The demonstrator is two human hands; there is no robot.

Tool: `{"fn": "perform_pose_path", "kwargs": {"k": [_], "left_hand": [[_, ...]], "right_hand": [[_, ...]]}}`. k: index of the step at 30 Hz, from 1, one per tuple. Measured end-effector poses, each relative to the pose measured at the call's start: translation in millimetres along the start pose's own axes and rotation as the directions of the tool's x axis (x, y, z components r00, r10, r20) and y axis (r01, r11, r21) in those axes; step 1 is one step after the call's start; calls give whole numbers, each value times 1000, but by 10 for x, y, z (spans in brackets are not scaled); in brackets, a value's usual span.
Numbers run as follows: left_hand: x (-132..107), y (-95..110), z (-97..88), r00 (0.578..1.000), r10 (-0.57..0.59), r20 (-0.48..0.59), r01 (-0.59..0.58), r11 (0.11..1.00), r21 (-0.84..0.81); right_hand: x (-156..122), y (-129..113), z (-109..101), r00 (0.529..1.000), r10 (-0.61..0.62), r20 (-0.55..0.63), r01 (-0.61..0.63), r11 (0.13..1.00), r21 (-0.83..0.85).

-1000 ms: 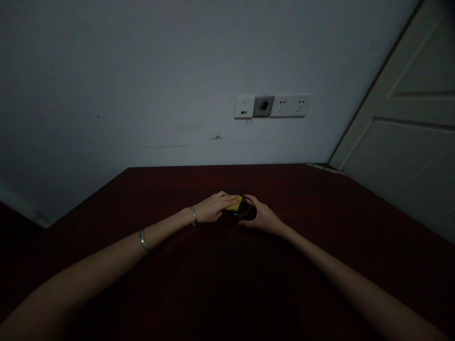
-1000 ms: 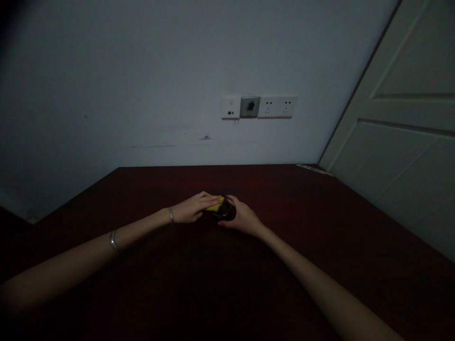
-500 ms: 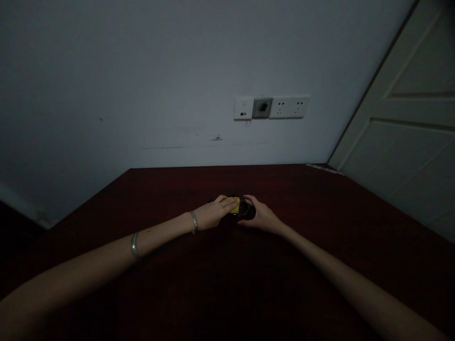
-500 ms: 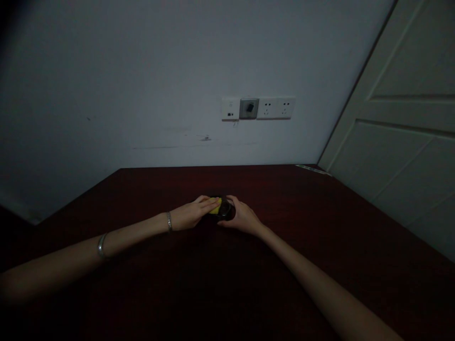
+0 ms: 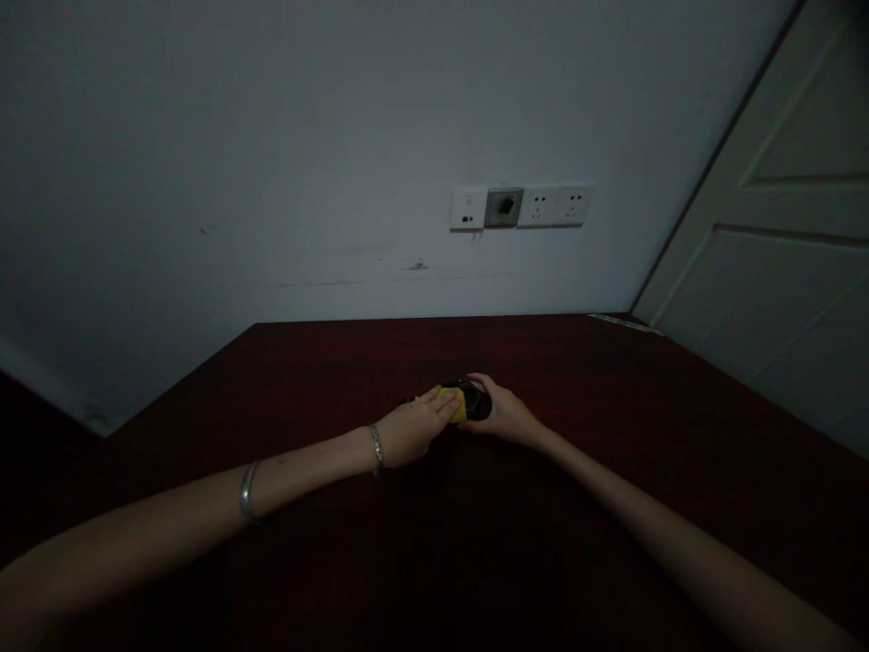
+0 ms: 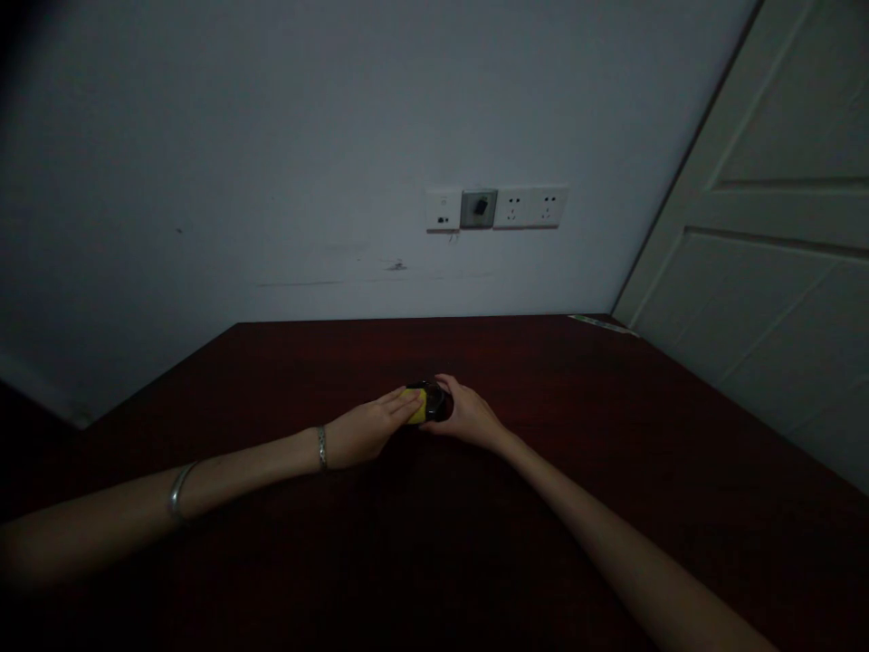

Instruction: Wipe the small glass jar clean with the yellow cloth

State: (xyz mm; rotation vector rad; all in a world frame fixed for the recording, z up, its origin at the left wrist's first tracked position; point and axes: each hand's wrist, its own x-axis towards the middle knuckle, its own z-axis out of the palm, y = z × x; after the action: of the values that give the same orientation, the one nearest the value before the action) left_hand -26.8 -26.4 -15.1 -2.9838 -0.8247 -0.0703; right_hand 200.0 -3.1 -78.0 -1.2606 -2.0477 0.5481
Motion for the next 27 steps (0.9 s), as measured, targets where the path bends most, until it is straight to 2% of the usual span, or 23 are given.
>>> {"fn": "perform_pose_path", "kwargs": {"k": [4, 8, 13, 20, 24, 27], "left_hand": [[-11, 144, -99, 998, -37, 47, 34, 998, 60], [-13, 178, -156, 997, -28, 70, 24, 998, 55], [-23, 115, -125, 1000, 1, -13, 0, 997, 72], [-27, -12, -113, 992, 119, -34, -110, 971, 213], [-23, -72, -118, 991, 114, -70, -100, 979, 178], [9, -73, -146, 990, 130, -46, -124, 985, 123]], "right_hand": [[-7, -19, -3, 1000, -16, 0, 16, 1000, 13], [-14, -44, -6, 999, -34, 4, 34, 999, 20], [-12, -50, -14, 999, -38, 0, 38, 999, 8], [2, -9, -13, 999, -50, -4, 50, 999, -9], [8, -4, -19, 998, -55, 4, 55, 998, -22], [12, -1, -25, 999, -53, 8, 53, 998, -31]]}}
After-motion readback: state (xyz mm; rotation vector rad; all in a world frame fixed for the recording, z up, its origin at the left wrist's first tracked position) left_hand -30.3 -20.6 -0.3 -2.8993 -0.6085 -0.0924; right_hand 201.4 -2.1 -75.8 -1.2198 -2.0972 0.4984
